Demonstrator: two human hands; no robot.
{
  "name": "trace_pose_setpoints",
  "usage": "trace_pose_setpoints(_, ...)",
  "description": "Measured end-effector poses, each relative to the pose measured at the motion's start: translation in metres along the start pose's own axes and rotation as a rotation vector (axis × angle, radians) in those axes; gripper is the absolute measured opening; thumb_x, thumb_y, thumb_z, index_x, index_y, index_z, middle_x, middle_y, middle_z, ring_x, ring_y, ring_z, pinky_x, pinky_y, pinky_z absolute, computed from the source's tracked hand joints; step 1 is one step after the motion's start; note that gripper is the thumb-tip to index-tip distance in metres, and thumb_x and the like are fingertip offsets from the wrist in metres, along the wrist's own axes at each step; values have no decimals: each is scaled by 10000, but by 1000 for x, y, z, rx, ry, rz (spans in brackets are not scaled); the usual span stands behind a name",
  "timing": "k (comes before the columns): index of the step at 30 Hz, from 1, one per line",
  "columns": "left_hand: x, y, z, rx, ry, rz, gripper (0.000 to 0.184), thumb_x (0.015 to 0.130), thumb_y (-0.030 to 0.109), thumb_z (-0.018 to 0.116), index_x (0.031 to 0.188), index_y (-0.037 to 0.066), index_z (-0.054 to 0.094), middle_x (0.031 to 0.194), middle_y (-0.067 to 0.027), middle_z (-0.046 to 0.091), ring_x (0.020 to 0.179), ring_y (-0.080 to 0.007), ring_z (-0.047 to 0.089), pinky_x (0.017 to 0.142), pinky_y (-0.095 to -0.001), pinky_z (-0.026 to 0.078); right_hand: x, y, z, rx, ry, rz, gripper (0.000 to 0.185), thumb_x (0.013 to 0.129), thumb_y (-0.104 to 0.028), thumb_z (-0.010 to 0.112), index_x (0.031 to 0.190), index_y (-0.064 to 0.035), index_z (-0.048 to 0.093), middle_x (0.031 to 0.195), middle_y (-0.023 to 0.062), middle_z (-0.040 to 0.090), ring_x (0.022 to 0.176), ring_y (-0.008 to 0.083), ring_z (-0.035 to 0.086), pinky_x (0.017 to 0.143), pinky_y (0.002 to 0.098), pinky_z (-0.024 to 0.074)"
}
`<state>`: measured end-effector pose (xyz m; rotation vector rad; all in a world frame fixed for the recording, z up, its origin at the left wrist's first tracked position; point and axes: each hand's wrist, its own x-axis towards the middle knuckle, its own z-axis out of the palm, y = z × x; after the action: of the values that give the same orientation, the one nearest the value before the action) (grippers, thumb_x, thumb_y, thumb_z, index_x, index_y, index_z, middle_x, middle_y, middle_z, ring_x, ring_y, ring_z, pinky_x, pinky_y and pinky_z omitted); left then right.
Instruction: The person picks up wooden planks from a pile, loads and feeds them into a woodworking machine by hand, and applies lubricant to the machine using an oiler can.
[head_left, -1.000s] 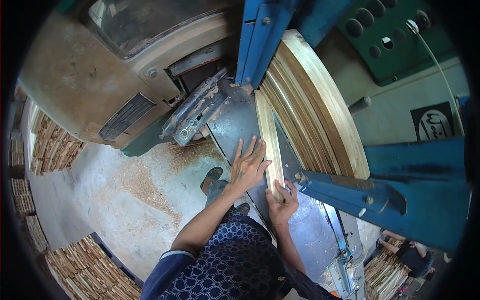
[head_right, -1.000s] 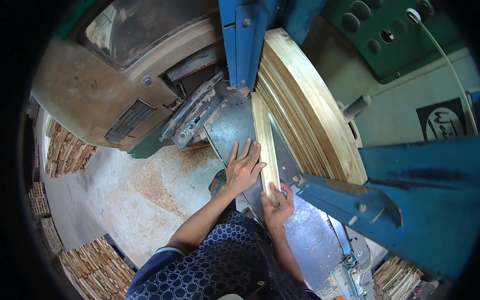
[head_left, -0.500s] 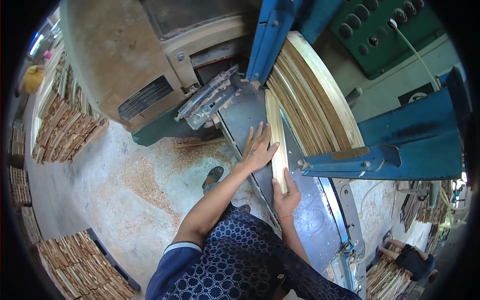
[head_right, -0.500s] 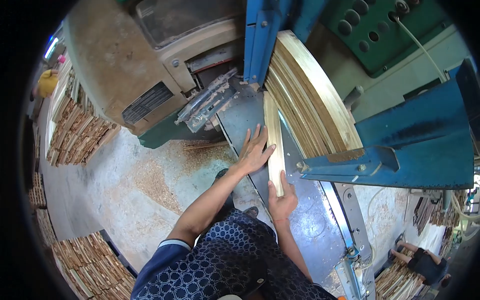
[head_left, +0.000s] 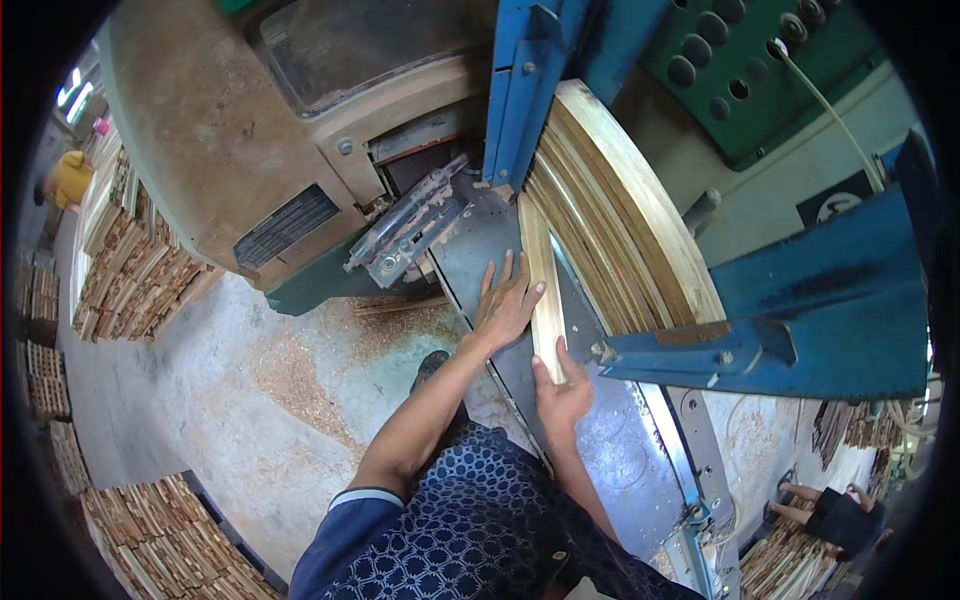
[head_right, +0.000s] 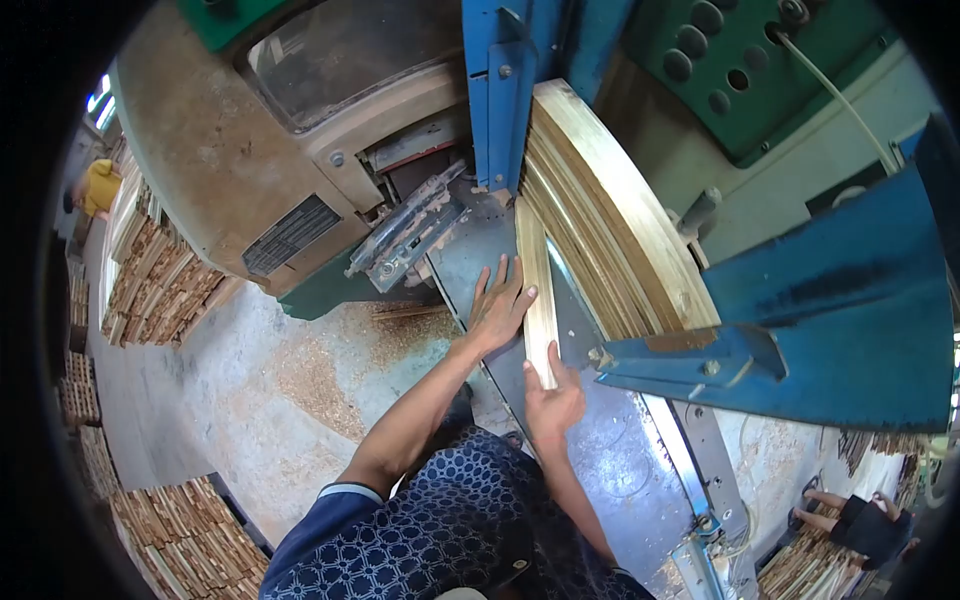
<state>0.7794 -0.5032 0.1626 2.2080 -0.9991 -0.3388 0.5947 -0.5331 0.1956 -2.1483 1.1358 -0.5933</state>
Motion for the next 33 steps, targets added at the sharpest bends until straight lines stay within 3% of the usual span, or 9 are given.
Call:
trace_pose_setpoints(9, -29, 14, 2, 68, -18, 20, 751, 1080, 461, 388, 1589, -71, 238, 1637, -248, 310, 1574, -352, 164, 1275, -494, 60, -17, 27, -20, 35, -51, -78, 575, 798, -341, 843, 1330, -167, 708, 898, 202, 689, 798, 371, 688, 715, 456, 522)
trace_pose_setpoints(15, -19, 10, 14, 112, 108, -24, 777, 1057, 482, 447, 1590, -48, 250, 1650, -202, 313, 1572, -340, 182, 1274, -490, 98, 11, 31, -8, -63, -85, -75, 545, 820, -279, 837, 1317, -98, 703, 940, 215, 733, 839, 309, 713, 791, 378, 541)
trace_pose_setpoints(17, -21, 11, 19, 127, 159, 20, 767, 1050, 479, 467, 1596, -20, 264, 1639, -203, 337, 1562, -347, 213, 1272, -492, 104, 15, 47, -8, 30, -18, -125, 561, 781, -355, 858, 1284, -140, 733, 881, 250, 712, 805, 384, 697, 729, 428, 534)
trace_pose_setpoints(21, -24, 12, 2, -72, 160, 57, 787, 1033, 486, 508, 1585, -28, 285, 1600, -210, 406, 1529, -369, 298, 1261, -499, 133, 2, 13, -26, 310, -81, -100, 551, 837, -263, 839, 1319, -42, 687, 1003, 266, 754, 896, 242, 735, 841, 363, 548)
trace_pose_setpoints(22, -26, 4, 11, -216, 211, 78, 826, 1009, 470, 565, 1586, -42, 272, 1589, -256, 399, 1527, -354, 311, 1248, -498, 184, -14, -2, -46, 145, -180, -11, 535, 860, -195, 823, 1328, 10, 663, 1110, 253, 750, 976, 177, 701, 897, 343, 539)
trace_pose_setpoints(23, -37, 14, 4, -353, 251, -12, 874, 962, 425, 658, 1568, -79, 280, 1502, -303, 474, 1431, -381, 441, 1212, -497, 270, -30, 0, -53, 164, -228, -8, 537, 867, -192, 818, 1334, 20, 657, 1144, 253, 743, 1023, 189, 695, 919, 346, 534)
trace_pose_setpoints(25, -51, 14, 13, -615, 206, -159, 922, 888, 324, 753, 1556, -103, 285, 1409, -336, 538, 1333, -402, 522, 1161, -500, 330, -62, 27, -46, 260, -190, -39, 553, 873, -204, 817, 1349, 20, 646, 1139, 245, 745, 1050, 198, 690, 942, 344, 524)
trace_pose_setpoints(29, -67, 25, 28, -406, 293, -186, 968, 826, 289, 795, 1537, -134, 294, 1295, -318, 615, 1225, -431, 575, 1120, -483, 356, -59, 12, -51, 289, -241, 62, 558, 882, -182, 796, 1356, 59, 626, 1292, 236, 687, 1197, 231, 644, 1055, 351, 472)
trace_pose_setpoints(33, -55, 28, 10, -481, 209, -192, 964, 825, 331, 775, 1555, -94, 311, 1270, -315, 635, 1185, -426, 606, 1079, -482, 411, -48, 24, -43, 268, -221, -17, 676, 869, -211, 811, 1433, 56, 549, 1287, 238, 691, 1155, 265, 681, 1018, 359, 496)
